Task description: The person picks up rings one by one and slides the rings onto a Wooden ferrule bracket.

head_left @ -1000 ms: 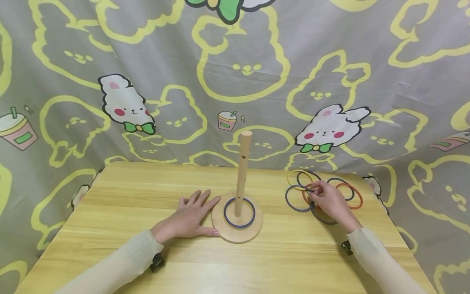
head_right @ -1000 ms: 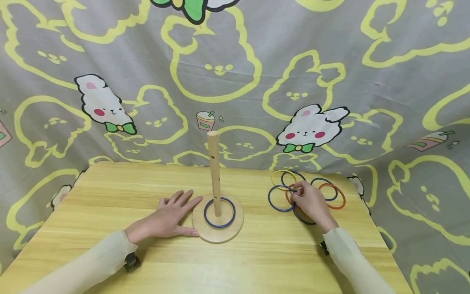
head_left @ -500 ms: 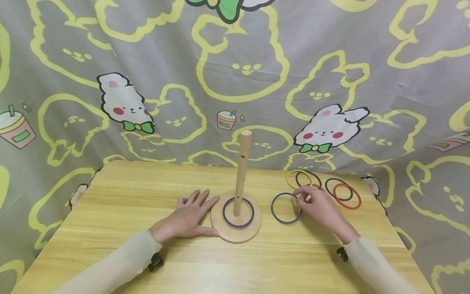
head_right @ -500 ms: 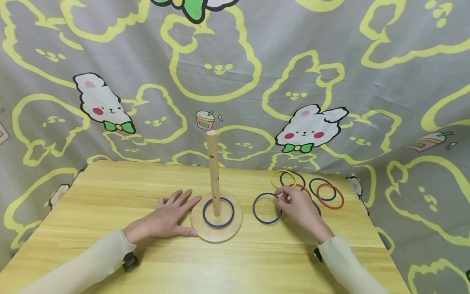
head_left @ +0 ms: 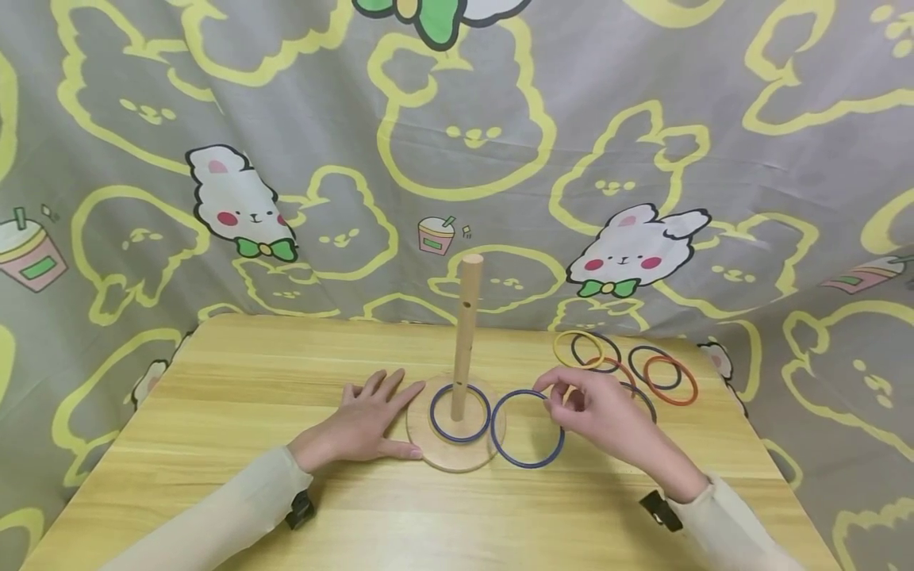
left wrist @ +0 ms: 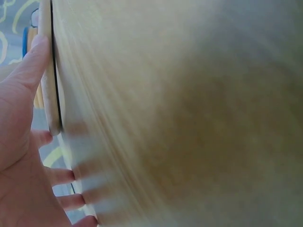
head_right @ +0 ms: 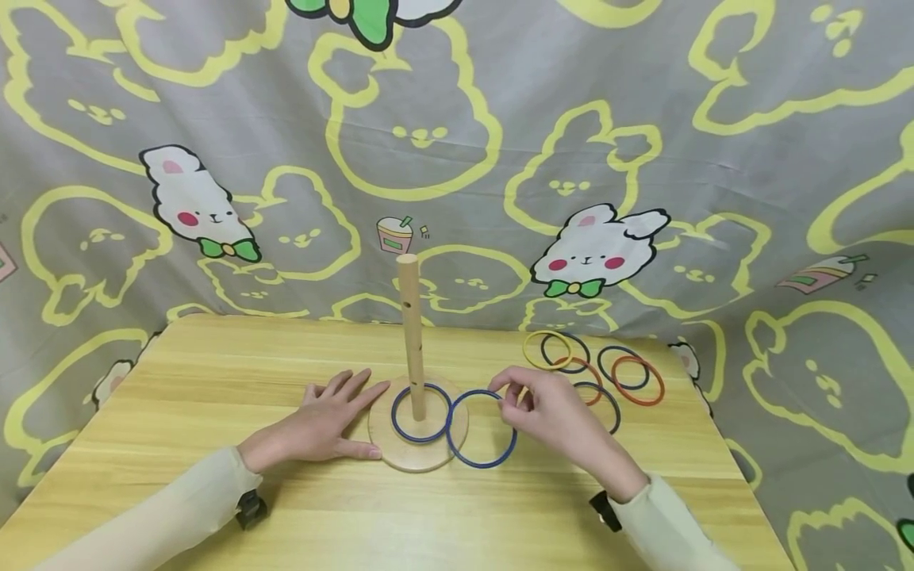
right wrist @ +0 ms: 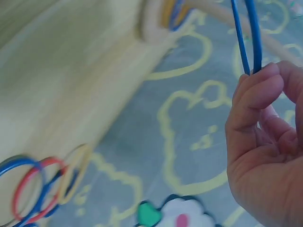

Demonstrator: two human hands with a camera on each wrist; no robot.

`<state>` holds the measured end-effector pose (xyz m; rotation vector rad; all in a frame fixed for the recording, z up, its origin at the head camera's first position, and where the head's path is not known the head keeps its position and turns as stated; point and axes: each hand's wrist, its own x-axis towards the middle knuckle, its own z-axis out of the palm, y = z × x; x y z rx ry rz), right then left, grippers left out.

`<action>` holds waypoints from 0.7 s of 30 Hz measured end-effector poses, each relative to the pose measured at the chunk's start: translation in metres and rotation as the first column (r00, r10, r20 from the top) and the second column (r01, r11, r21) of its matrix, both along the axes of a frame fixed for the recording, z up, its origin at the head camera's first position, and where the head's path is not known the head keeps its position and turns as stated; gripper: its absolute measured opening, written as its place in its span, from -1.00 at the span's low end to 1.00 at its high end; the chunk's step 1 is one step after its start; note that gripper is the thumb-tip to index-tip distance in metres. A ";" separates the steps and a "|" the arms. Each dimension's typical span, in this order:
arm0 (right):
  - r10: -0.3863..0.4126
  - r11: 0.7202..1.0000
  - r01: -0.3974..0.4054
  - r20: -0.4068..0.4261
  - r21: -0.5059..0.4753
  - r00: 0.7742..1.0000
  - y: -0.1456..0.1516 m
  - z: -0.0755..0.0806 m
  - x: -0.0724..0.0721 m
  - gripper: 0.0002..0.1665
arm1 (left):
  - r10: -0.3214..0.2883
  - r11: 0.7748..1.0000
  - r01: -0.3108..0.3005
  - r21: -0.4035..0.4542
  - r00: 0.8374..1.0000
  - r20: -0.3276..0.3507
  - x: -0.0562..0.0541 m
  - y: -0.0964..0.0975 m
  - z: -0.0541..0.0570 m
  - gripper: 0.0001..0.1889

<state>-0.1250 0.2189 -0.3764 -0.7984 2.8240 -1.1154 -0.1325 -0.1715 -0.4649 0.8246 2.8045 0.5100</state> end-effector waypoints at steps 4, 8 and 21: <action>0.051 0.996 -0.049 0.013 -0.071 0.999 -0.013 0.018 0.006 -0.66 | -0.002 1.000 0.002 -0.008 1.000 0.001 0.000 0.000 0.001 0.15; 0.078 0.983 -0.074 0.017 -0.168 0.997 -0.025 0.038 0.009 -0.66 | -0.003 1.000 0.003 -0.021 1.000 -0.007 0.000 0.000 0.001 0.15; 0.058 0.848 -0.137 -0.168 -0.512 0.984 -0.060 0.094 0.012 -0.68 | -0.009 1.000 0.009 -0.014 1.000 -0.020 0.000 0.000 0.003 0.16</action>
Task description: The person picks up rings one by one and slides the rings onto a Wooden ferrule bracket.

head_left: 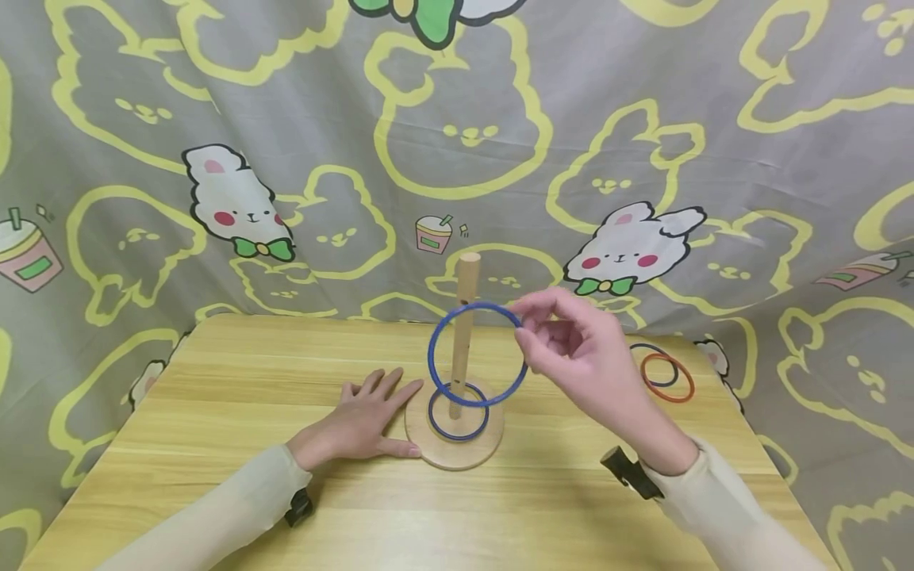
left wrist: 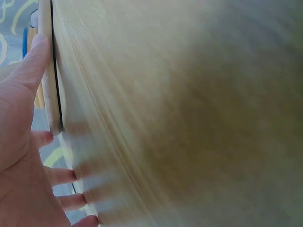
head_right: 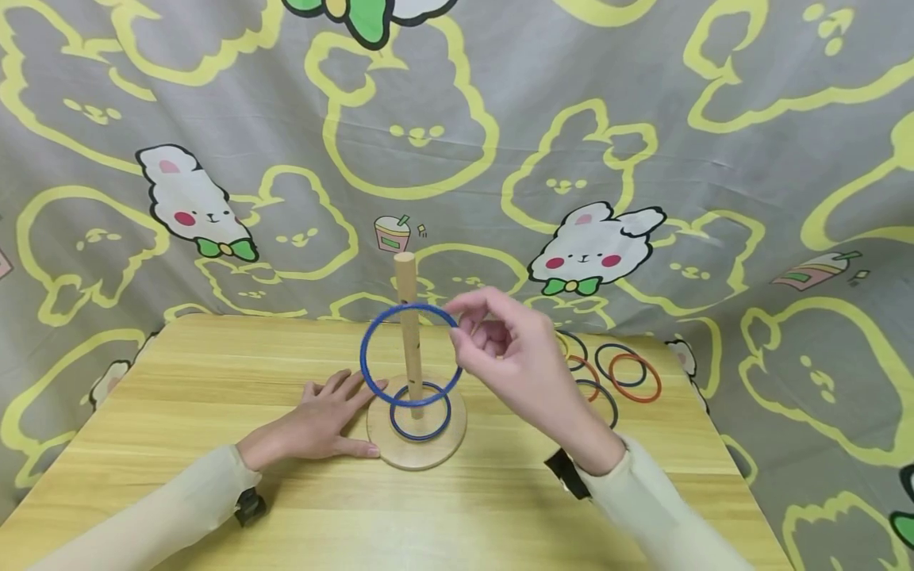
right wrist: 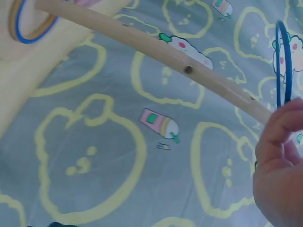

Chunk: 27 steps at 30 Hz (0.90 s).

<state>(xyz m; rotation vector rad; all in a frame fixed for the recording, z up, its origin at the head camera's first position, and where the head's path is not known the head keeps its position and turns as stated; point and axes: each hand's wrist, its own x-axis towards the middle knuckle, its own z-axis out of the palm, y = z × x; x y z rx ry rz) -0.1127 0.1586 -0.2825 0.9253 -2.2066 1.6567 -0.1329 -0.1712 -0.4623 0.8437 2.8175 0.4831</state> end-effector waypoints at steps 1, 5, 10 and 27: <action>-0.002 0.999 0.002 -0.003 -0.038 1.000 -0.003 0.003 -0.001 -0.69 | 0.000 1.000 0.000 0.000 1.000 -0.001 0.000 0.000 0.000 0.16; -0.004 0.988 0.007 0.019 -0.152 1.000 -0.013 0.014 -0.003 -0.70 | 0.002 1.000 -0.002 -0.006 1.000 -0.001 0.001 0.000 0.000 0.16; 0.004 0.984 0.001 0.029 -0.177 1.000 -0.023 0.020 -0.007 -0.70 | 0.004 1.000 -0.004 -0.015 1.000 0.003 0.001 0.000 0.001 0.15; -0.060 0.987 0.097 0.263 -0.129 0.963 -0.021 -0.016 -0.034 -0.71 | -0.001 1.000 0.001 -0.008 1.000 -0.007 -0.001 0.000 0.000 0.15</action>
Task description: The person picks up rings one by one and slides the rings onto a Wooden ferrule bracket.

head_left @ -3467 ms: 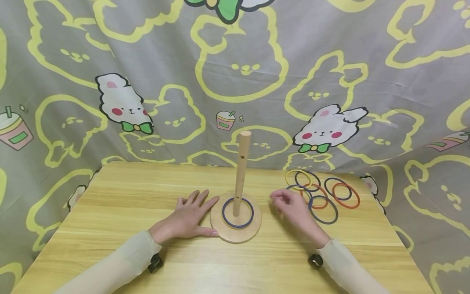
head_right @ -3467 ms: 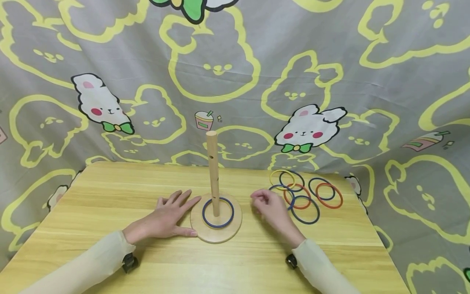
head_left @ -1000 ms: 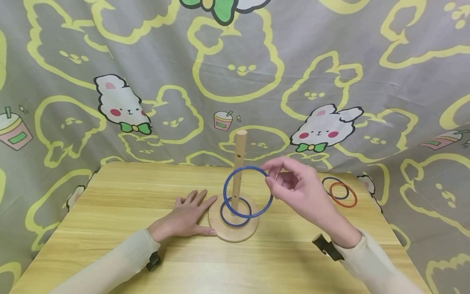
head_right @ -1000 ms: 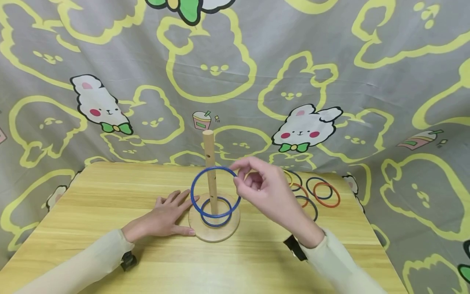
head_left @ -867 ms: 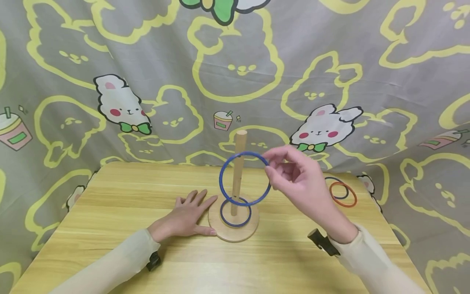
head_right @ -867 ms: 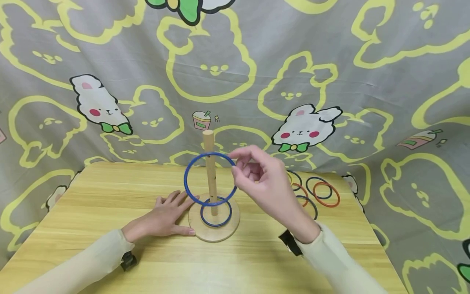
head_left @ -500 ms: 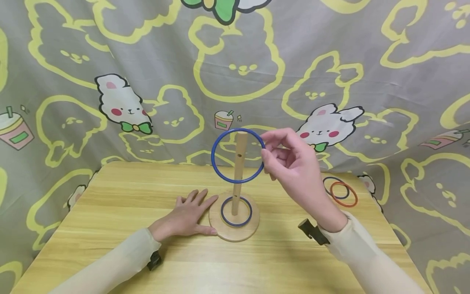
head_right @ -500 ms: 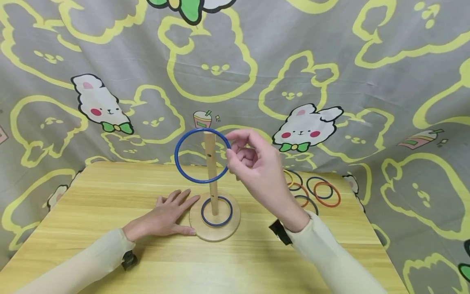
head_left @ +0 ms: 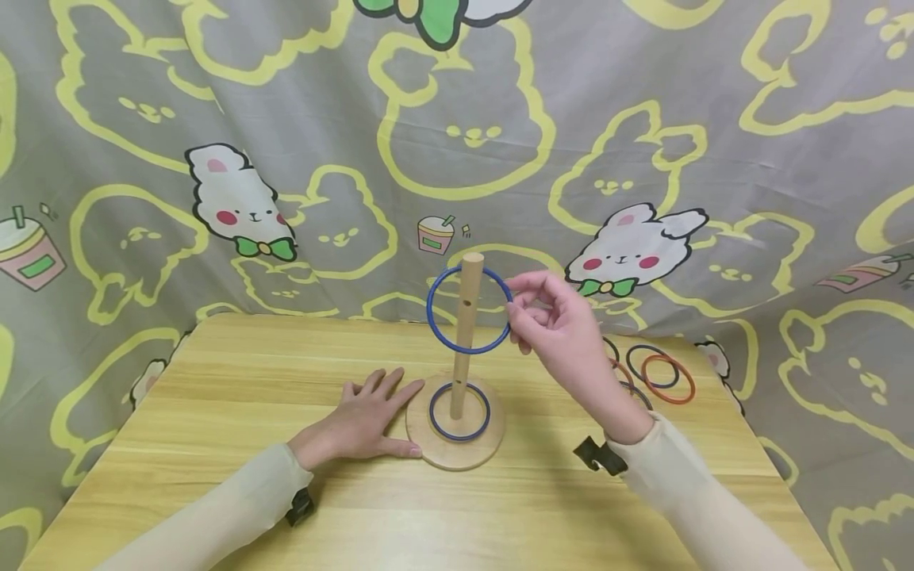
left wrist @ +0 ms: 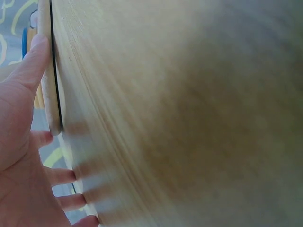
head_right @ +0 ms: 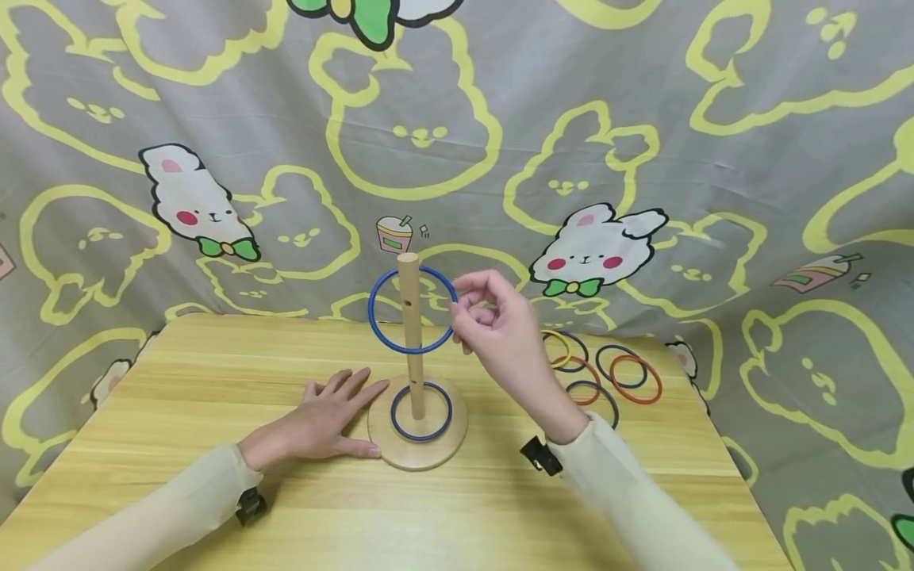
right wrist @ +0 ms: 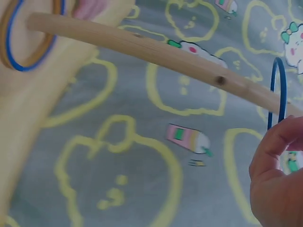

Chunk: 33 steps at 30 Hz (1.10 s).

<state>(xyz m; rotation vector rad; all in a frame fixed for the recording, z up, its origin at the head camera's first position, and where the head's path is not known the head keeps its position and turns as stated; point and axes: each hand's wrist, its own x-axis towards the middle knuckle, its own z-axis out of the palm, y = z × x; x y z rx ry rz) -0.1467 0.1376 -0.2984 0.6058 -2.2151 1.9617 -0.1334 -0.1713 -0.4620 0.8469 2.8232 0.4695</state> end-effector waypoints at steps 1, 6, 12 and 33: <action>0.003 1.000 -0.003 0.028 0.002 1.000 0.001 -0.006 -0.002 -0.71 | 0.001 1.000 -0.001 0.000 1.000 0.001 0.000 0.000 0.000 0.15; 0.009 1.000 -0.013 0.152 0.027 0.988 0.005 -0.039 -0.009 -0.71 | -0.002 1.000 0.002 0.004 1.000 0.002 0.000 0.001 -0.001 0.15; 0.018 0.997 -0.036 0.237 0.074 0.971 0.008 -0.076 -0.011 -0.68 | -0.002 1.000 0.002 -0.002 1.000 0.002 0.000 0.001 -0.001 0.15; 0.032 0.934 -0.159 0.369 0.319 0.929 0.003 -0.154 -0.018 -0.72 | 0.009 1.000 -0.009 -0.018 1.000 0.009 -0.001 0.001 -0.001 0.17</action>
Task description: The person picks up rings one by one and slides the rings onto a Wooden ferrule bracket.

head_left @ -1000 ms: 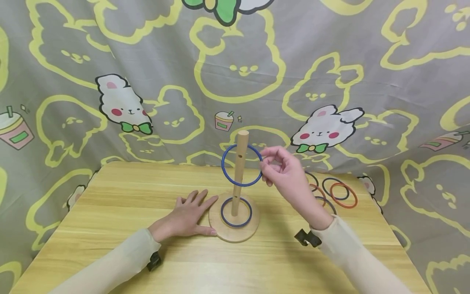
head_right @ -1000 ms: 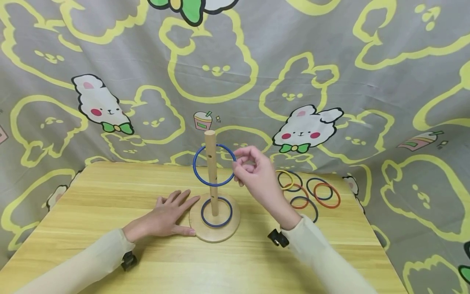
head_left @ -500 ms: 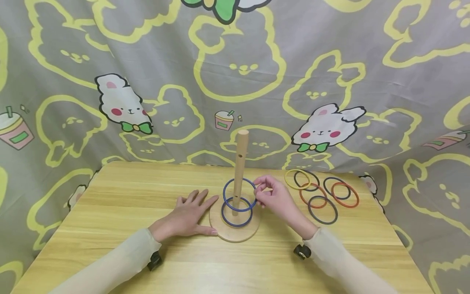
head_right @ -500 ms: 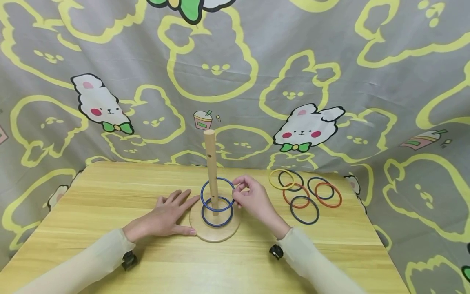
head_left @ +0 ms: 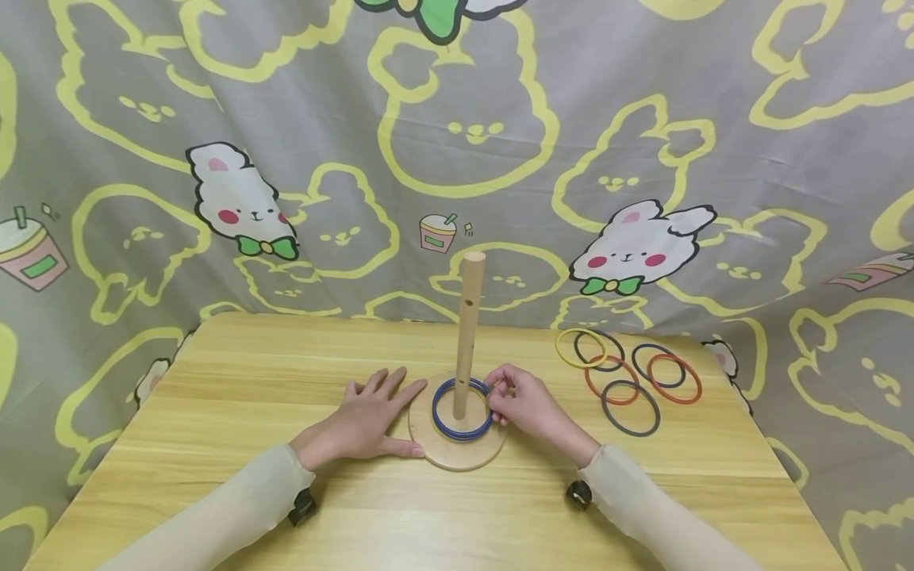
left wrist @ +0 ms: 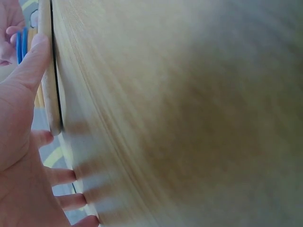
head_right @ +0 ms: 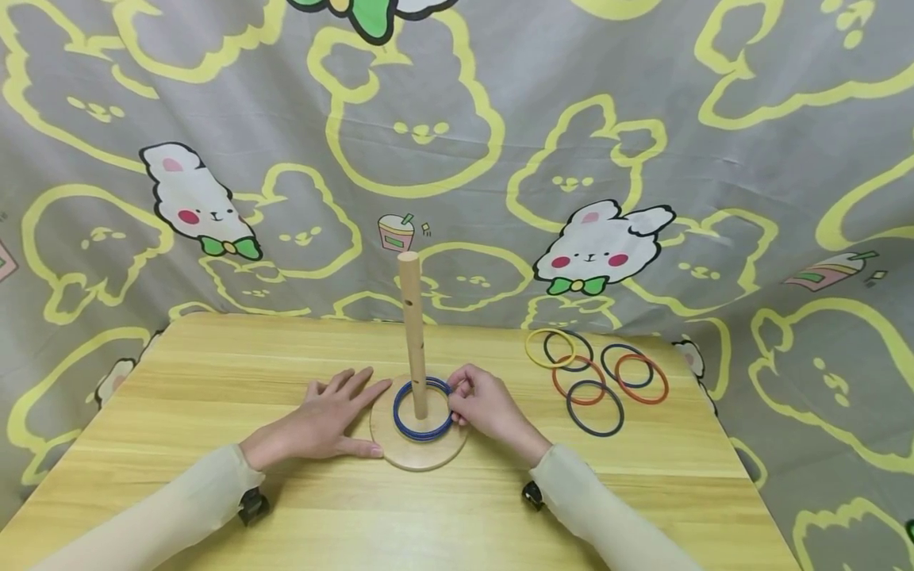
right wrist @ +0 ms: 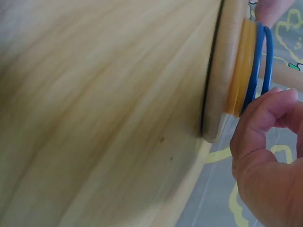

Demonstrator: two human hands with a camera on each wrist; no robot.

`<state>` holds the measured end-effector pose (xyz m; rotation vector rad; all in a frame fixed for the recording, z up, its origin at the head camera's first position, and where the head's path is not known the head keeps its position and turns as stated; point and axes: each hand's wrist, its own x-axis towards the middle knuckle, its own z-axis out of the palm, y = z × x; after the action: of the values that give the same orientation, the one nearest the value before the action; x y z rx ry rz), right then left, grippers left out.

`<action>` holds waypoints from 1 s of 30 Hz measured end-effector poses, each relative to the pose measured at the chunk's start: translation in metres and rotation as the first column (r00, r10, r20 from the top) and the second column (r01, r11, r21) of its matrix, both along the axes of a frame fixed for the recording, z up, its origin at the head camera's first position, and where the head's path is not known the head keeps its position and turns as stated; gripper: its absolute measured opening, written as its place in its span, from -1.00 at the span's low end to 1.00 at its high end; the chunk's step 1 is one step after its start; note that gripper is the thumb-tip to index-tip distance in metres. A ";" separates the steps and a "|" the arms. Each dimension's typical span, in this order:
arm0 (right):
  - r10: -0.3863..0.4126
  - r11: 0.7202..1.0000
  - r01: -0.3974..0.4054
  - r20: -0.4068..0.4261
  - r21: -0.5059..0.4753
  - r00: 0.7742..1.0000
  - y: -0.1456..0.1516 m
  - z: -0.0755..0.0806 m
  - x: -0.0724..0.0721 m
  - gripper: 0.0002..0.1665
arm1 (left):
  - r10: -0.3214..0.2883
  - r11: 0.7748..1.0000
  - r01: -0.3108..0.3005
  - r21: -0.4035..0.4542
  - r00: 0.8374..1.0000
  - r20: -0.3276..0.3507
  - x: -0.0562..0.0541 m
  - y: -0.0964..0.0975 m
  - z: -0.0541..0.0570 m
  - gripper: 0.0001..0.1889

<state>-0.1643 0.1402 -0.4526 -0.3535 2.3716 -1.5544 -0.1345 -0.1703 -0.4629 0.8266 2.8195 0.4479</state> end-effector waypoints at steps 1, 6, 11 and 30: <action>-0.005 1.000 0.005 -0.001 0.013 1.000 0.000 -0.001 0.000 -0.73 | 0.001 1.000 -0.001 -0.001 1.000 -0.001 0.000 0.000 0.000 0.16; -0.006 0.998 0.008 -0.031 0.058 1.000 0.001 -0.003 0.001 -0.80 | -0.008 1.000 0.008 0.005 1.000 -0.014 0.000 0.000 0.001 0.15; 0.004 0.994 0.005 -0.088 0.109 0.996 0.009 -0.003 0.006 -0.82 | -0.018 0.999 0.019 0.029 0.999 -0.037 0.000 -0.001 -0.002 0.17; -0.205 0.925 0.312 -0.407 0.218 0.890 0.156 -0.004 0.026 -0.82 | -0.021 0.999 0.022 0.048 0.999 -0.024 0.000 -0.002 -0.002 0.16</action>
<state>-0.1383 0.2959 -0.4565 -0.3012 3.0058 -1.3175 -0.1349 -0.1720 -0.4648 0.8769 2.8286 0.5087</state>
